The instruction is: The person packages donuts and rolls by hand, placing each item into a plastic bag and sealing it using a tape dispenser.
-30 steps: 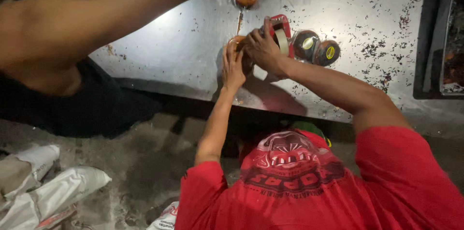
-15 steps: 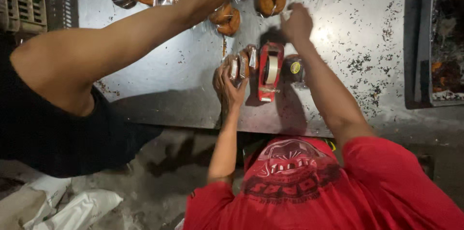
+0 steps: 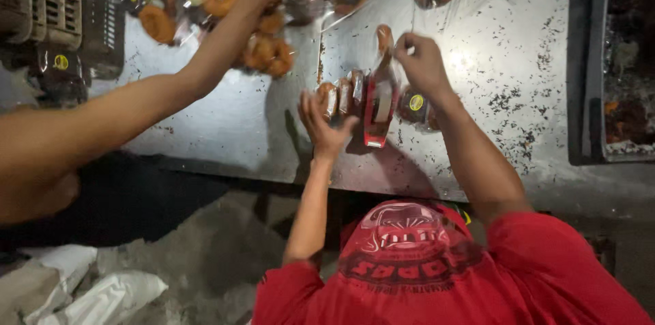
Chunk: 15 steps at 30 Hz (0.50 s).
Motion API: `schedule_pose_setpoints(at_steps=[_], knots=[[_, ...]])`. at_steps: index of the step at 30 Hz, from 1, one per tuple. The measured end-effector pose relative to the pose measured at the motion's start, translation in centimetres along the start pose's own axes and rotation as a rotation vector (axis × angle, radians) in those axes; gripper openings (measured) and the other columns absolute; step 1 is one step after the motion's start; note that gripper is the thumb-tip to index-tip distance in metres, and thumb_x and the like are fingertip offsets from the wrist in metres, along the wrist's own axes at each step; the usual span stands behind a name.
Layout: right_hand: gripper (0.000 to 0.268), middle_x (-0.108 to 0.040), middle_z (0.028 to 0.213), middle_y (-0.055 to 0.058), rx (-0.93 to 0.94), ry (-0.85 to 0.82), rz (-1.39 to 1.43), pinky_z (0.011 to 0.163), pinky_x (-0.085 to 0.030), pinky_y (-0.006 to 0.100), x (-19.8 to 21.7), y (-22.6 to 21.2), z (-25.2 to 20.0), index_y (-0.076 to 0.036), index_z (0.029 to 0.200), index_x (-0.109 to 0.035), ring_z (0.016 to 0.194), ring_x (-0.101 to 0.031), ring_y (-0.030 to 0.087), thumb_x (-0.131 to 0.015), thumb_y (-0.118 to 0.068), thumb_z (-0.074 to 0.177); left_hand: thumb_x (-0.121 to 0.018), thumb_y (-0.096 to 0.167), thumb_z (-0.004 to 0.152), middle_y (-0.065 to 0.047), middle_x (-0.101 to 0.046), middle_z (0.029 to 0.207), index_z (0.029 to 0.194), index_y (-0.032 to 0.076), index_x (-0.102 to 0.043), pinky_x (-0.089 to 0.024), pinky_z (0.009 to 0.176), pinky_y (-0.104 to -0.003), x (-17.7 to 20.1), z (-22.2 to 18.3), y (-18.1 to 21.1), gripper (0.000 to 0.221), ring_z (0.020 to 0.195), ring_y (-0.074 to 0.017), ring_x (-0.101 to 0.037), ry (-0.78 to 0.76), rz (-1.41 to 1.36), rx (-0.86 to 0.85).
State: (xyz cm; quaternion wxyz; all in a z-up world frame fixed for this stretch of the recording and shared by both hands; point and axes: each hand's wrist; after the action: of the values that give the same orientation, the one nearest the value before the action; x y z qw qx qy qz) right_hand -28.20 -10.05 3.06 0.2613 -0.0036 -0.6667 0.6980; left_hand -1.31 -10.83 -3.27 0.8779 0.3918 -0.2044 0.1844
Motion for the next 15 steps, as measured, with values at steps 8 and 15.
schedule_pose_setpoints(at_steps=[8, 15], knots=[[0.024, -0.064, 0.079, 0.003, -0.200, -0.113, 0.742, 0.065, -0.043, 0.028, 0.1, -7.6, -11.6, 0.001, 0.091, -0.066, 0.069, -0.054, 0.012, -0.057, -0.018, 0.103, -0.086, 0.014, 0.089, -0.011, -0.069, 0.132, 0.137, 0.006, -0.060, -0.050, 0.113, -0.045, 2.5, 0.4, 7.3, 0.056, 0.123, -0.0237, -0.069, -0.302, -0.576, 0.148], [0.022, -0.056, 0.083, 0.005, -0.076, 0.097, 0.086, 0.065, -0.043, 0.032, -3.4, -5.2, -17.3, 0.001, 0.085, -0.060, 0.074, -0.051, 0.013, -0.069, -0.009, 0.102, -0.068, 0.012, 0.105, -0.016, -0.076, 0.107, 0.118, -0.009, -0.074, -0.056, 0.086, -0.036, 2.8, -5.3, 7.5, 0.025, 0.094, -0.0221, -0.070, -0.406, -1.194, 0.929]])
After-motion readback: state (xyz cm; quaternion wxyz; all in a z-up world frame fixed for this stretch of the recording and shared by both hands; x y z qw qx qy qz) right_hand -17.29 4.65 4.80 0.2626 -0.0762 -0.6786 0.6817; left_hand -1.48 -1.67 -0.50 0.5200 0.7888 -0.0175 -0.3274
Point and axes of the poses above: each hand's wrist, its own z-axis towards the middle knuckle, its own x-axis out of the back of the hand, y = z × x
